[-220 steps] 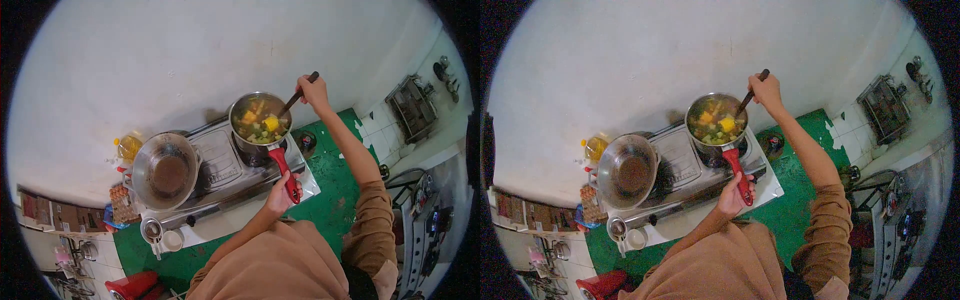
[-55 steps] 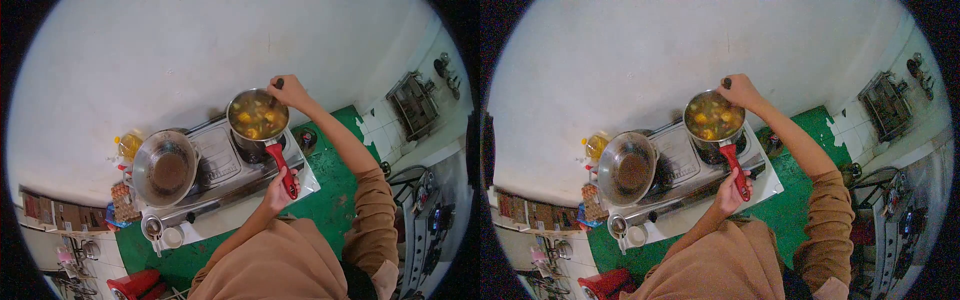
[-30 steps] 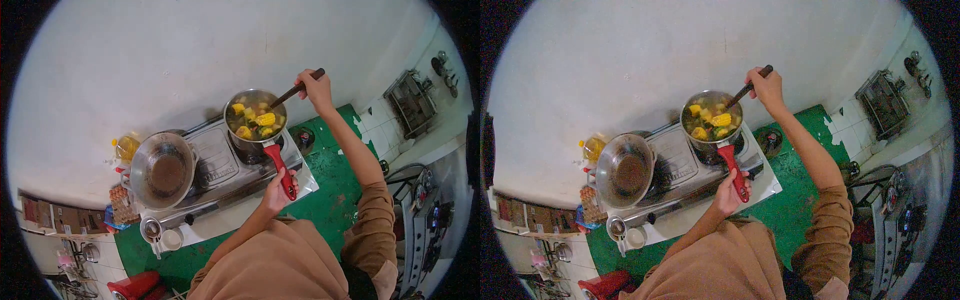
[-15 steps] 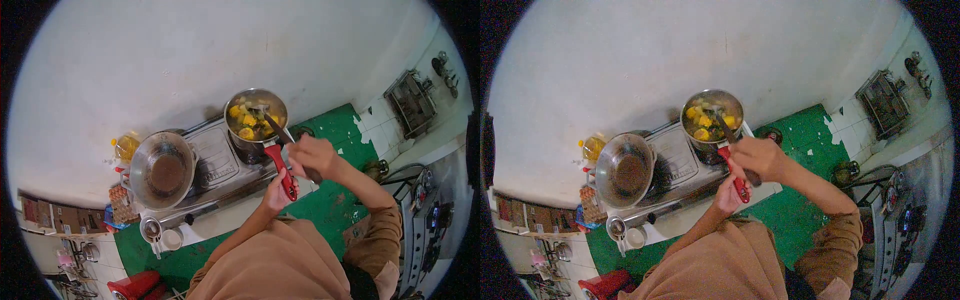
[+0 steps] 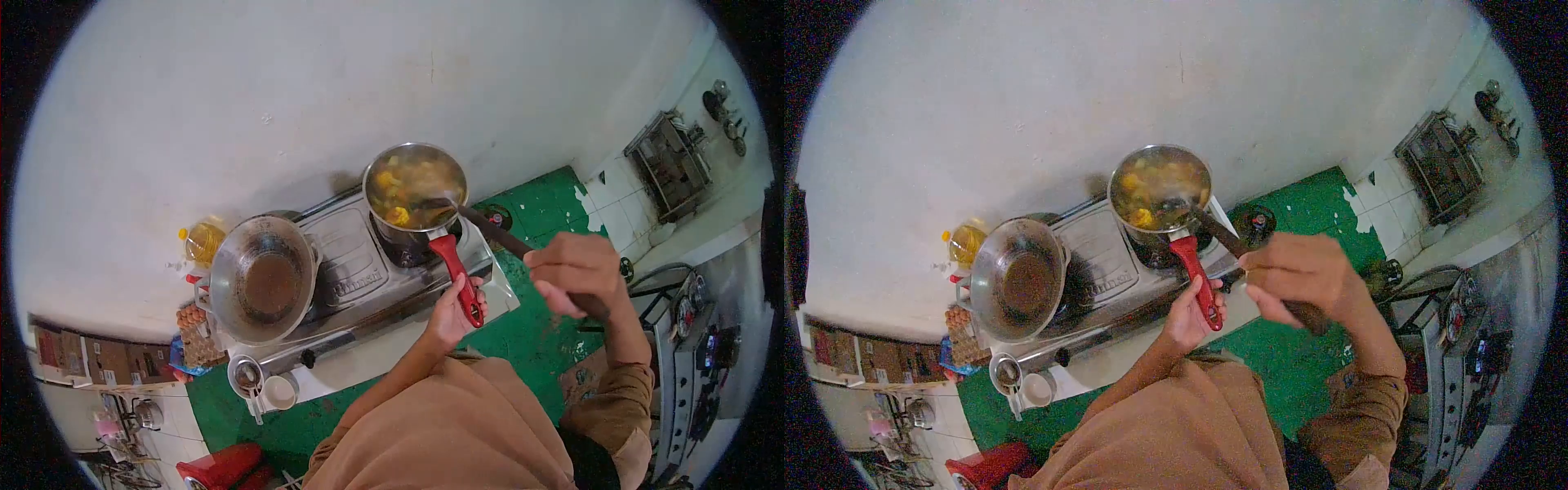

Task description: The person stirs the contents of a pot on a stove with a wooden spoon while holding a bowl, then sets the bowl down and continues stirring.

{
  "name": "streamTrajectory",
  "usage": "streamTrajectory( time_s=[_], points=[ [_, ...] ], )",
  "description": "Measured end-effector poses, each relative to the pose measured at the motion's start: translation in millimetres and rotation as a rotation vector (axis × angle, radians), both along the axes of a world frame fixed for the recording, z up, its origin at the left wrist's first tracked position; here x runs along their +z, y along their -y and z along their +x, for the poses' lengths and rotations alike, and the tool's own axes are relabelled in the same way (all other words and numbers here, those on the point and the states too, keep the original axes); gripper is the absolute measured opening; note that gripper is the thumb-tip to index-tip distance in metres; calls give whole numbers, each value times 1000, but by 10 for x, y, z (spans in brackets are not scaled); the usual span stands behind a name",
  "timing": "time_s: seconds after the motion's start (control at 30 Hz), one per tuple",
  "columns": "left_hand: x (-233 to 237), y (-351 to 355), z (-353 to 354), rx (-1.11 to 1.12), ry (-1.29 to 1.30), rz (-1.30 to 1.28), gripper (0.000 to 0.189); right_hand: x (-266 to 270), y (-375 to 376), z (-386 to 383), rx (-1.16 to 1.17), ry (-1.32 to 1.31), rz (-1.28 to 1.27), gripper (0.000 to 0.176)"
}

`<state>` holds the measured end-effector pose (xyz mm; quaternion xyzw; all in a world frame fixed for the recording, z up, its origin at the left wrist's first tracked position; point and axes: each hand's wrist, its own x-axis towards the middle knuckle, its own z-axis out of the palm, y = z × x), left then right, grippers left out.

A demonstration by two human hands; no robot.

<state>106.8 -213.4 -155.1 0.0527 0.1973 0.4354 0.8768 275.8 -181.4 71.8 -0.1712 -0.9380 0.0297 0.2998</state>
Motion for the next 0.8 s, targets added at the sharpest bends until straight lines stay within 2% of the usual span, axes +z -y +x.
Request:
streamTrajectory(
  time_s=[0.03, 0.23, 0.33, 0.53, 0.8],
  points=[
    [0, 0, 0, -2, 2, 20, 39, 66, -12, 6, -17, -10, -99, 14],
    [23, -3, -4, -4, -14, -1, 39, 133, -256, -141, 58, 135, -304, 11],
    [55, -1, -12, -7, 3, -32, 38, -89, -389, -201, 86, 132, -344, 6],
    [-11, -14, 10, 1, 1, -40, 38, -276, -564, -269, 77, 161, -413, 9],
    [10, -6, 7, -2, 23, -19, 38, -589, -760, -352, 71, 182, -370, 11]
  ],
)
